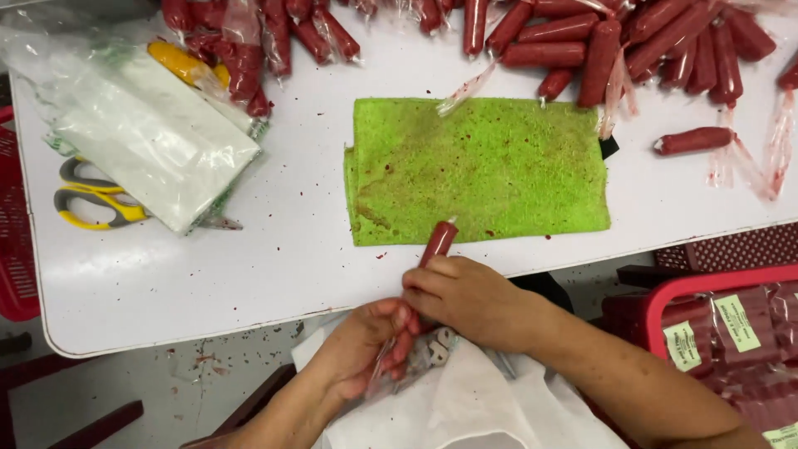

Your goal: The person places sausages into plastic bags and then ties the bags closed by hand.

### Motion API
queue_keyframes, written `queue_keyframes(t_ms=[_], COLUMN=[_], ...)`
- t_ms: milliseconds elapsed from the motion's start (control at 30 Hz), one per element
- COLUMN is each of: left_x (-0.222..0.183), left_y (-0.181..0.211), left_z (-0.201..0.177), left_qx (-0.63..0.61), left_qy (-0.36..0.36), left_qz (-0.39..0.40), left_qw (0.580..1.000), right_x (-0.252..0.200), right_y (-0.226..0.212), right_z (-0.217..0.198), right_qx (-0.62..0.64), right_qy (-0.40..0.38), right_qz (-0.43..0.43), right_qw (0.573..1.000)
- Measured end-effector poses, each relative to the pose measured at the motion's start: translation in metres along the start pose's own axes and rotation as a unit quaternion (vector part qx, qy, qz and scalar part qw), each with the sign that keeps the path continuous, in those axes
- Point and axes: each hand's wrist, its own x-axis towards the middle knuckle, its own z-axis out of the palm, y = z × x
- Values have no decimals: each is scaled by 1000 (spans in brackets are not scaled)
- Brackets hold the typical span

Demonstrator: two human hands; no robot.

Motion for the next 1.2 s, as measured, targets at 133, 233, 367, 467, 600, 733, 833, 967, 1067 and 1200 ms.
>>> queue_keyframes(t_ms=[133,233,367,467,600,733,833,967,1067,1200], left_x=[-32,-51,-11,74,86,68,37,40,35,72], left_y=[36,76,81,31,20,70,105,118,136,100], left_z=[22,50,52,4,70,77,81,75,94,69], left_qx=[550,744,604,418,-90,216,574,636,613,619], left_qy=[-90,-187,-155,-111,-236,-89,45,-2,-146,-63], left_qz=[237,490,615,466,247,474,645,602,520,576], left_qw=[796,415,482,772,936,849,502,484,577,530], right_x=[5,3,-2,9,18,37,23,26,32,24], right_y=[1,-10,-34,-19,32,37,57,69,83,83], right_z=[-64,-90,-83,-41,14,-43,-70,-101,-103,-87], right_qx=[248,480,761,742,711,335,288,329,332,324], right_qy=[-112,-105,131,331,432,483,322,94,64,39], right_qz=[-93,-30,240,303,315,231,171,109,83,129], right_qw=[958,870,588,498,457,776,885,933,938,936])
